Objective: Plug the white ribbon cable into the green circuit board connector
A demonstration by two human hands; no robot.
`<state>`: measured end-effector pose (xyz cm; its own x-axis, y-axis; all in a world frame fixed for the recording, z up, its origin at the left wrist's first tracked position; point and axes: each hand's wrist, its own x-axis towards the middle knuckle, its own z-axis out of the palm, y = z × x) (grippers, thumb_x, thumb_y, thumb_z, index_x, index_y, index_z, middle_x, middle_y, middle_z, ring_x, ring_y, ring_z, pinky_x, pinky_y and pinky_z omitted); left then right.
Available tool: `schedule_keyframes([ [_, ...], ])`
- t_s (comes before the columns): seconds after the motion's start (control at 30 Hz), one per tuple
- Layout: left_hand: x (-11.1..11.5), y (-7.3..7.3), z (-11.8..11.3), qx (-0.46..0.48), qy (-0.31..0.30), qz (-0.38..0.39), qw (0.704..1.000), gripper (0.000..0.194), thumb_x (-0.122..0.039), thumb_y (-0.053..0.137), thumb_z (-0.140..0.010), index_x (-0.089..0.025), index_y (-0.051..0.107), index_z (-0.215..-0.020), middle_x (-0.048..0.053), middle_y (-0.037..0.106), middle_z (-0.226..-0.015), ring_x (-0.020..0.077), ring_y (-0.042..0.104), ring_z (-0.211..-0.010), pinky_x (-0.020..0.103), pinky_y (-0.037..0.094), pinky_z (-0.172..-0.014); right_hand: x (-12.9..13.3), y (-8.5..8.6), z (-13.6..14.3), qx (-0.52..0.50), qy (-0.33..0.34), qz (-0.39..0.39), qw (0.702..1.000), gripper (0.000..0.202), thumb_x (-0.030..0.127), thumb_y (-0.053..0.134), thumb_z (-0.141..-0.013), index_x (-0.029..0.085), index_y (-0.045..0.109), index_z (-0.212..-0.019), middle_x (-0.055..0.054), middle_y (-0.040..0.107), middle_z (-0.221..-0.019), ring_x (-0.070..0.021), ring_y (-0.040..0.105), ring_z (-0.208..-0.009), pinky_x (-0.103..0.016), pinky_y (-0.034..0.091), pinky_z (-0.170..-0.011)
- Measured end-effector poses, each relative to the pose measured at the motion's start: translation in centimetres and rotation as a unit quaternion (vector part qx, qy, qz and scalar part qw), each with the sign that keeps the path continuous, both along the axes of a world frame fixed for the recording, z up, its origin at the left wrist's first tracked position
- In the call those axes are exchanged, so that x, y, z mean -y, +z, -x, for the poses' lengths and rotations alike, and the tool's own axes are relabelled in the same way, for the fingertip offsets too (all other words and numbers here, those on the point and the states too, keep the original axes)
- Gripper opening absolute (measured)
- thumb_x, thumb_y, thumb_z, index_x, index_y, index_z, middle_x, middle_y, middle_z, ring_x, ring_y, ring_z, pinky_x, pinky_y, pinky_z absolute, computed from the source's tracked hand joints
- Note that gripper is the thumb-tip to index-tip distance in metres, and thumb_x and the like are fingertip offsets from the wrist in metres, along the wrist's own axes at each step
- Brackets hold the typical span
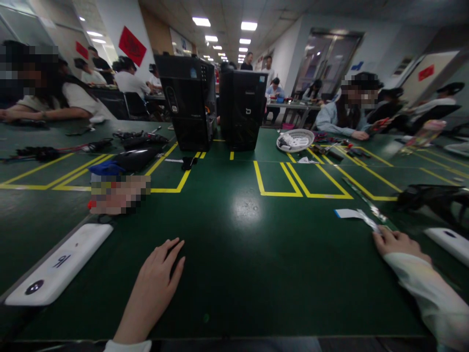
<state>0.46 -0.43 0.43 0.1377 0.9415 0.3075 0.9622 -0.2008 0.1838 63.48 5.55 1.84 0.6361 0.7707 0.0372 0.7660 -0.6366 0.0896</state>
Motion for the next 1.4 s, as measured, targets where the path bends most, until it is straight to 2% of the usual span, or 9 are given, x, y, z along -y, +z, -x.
schedule_keyframes([
  [0.17, -0.1, 0.1, -0.2, -0.001, 0.000, -0.005, 1.000, 0.053, -0.046, 0.035, -0.094, -0.015, 0.056, -0.131, 0.014, 0.056, -0.134, 0.0305, 0.051, -0.126, 0.052, 0.042, -0.105, -0.4, 0.3, 0.3, -0.066, -0.026, -0.013, 0.997, 0.061, 0.050, 0.021, -0.093, 0.020, 0.054, -0.134, -0.024, 0.042, -0.143, -0.0430, 0.043, -0.126, -0.061, 0.039, -0.093],
  [0.47, 0.0, 0.0, -0.2, 0.002, -0.001, -0.020, 1.000, 0.052, -0.045, 0.035, -0.094, -0.014, 0.058, -0.129, 0.015, 0.057, -0.132, 0.0302, 0.053, -0.123, 0.051, 0.042, -0.105, 0.2, -0.9, 0.3, 0.009, 0.036, -0.076, 0.996, 0.059, 0.047, 0.022, -0.093, 0.013, 0.062, -0.121, -0.026, 0.053, -0.131, -0.0420, 0.052, -0.118, -0.059, 0.045, -0.088],
  [0.57, 0.0, 0.1, -0.3, 0.003, 0.000, -0.019, 1.000, 0.052, -0.045, 0.035, -0.094, -0.013, 0.059, -0.128, 0.015, 0.058, -0.131, 0.0307, 0.054, -0.122, 0.052, 0.044, -0.104, -0.4, -1.3, 0.3, 0.050, 0.132, -0.122, 0.983, 0.049, 0.039, 0.029, -0.091, 0.013, 0.068, -0.104, -0.025, 0.057, -0.128, -0.0406, 0.053, -0.118, -0.061, 0.045, -0.090],
  [0.73, 0.0, 0.4, -0.5, 0.000, 0.002, -0.018, 1.000, 0.052, -0.044, 0.035, -0.094, -0.012, 0.058, -0.128, 0.016, 0.058, -0.131, 0.0315, 0.053, -0.123, 0.053, 0.044, -0.104, -3.1, -2.6, 2.3, 0.024, 0.294, -0.149, 0.944, 0.037, 0.029, 0.039, -0.085, 0.012, 0.068, -0.100, -0.019, 0.066, -0.115, -0.0286, 0.061, -0.110, -0.041, 0.048, -0.099],
  [0.87, 0.0, 0.4, -0.5, 0.002, 0.002, -0.011, 1.000, 0.051, -0.044, 0.036, -0.095, -0.013, 0.058, -0.129, 0.016, 0.058, -0.132, 0.0314, 0.053, -0.124, 0.053, 0.044, -0.103, -5.7, -3.1, 7.4, -0.003, 0.405, -0.191, 0.894, 0.039, 0.032, 0.040, -0.087, 0.013, 0.066, -0.108, -0.017, 0.065, -0.119, -0.0286, 0.061, -0.110, -0.046, 0.049, -0.096],
  [1.03, 0.0, 0.5, -0.4, 0.024, 0.005, -0.002, 1.000, 0.049, -0.044, 0.037, -0.094, -0.017, 0.058, -0.129, 0.014, 0.058, -0.133, 0.0306, 0.052, -0.125, 0.053, 0.042, -0.105, -7.8, -1.8, 18.0, -0.091, 0.592, -0.228, 0.767, 0.037, 0.030, 0.039, -0.094, 0.013, 0.064, -0.113, -0.018, 0.064, -0.116, -0.0276, 0.060, -0.108, -0.050, 0.051, -0.091],
  [1.1, 0.0, 0.6, -0.3, 0.046, 0.002, 0.006, 0.999, 0.048, -0.045, 0.037, -0.094, -0.019, 0.058, -0.129, 0.012, 0.058, -0.133, 0.0292, 0.051, -0.126, 0.053, 0.041, -0.105, -8.1, -1.6, 22.6, -0.103, 0.630, -0.217, 0.738, 0.035, 0.029, 0.039, -0.095, 0.015, 0.064, -0.114, -0.016, 0.064, -0.117, -0.0259, 0.060, -0.108, -0.049, 0.051, -0.092],
  [1.27, -0.1, 0.8, 0.2, 0.113, 0.015, 0.037, 0.993, 0.046, -0.046, 0.037, -0.095, -0.023, 0.059, -0.128, 0.009, 0.059, -0.133, 0.0264, 0.052, -0.125, 0.051, 0.042, -0.105, -6.4, -2.0, 33.0, -0.169, 0.721, -0.193, 0.644, 0.032, 0.026, 0.044, -0.093, 0.015, 0.059, -0.118, -0.015, 0.062, -0.120, -0.0243, 0.056, -0.109, -0.046, 0.049, -0.092],
  [1.4, -0.3, 0.7, 0.5, 0.155, 0.023, 0.039, 0.987, 0.045, -0.046, 0.037, -0.094, -0.023, 0.061, -0.124, 0.008, 0.061, -0.129, 0.0249, 0.054, -0.123, 0.049, 0.042, -0.105, -3.4, -2.0, 38.4, -0.196, 0.768, -0.157, 0.589, 0.033, 0.029, 0.051, -0.090, 0.016, 0.057, -0.120, -0.013, 0.060, -0.124, -0.0233, 0.054, -0.112, -0.042, 0.047, -0.093],
])
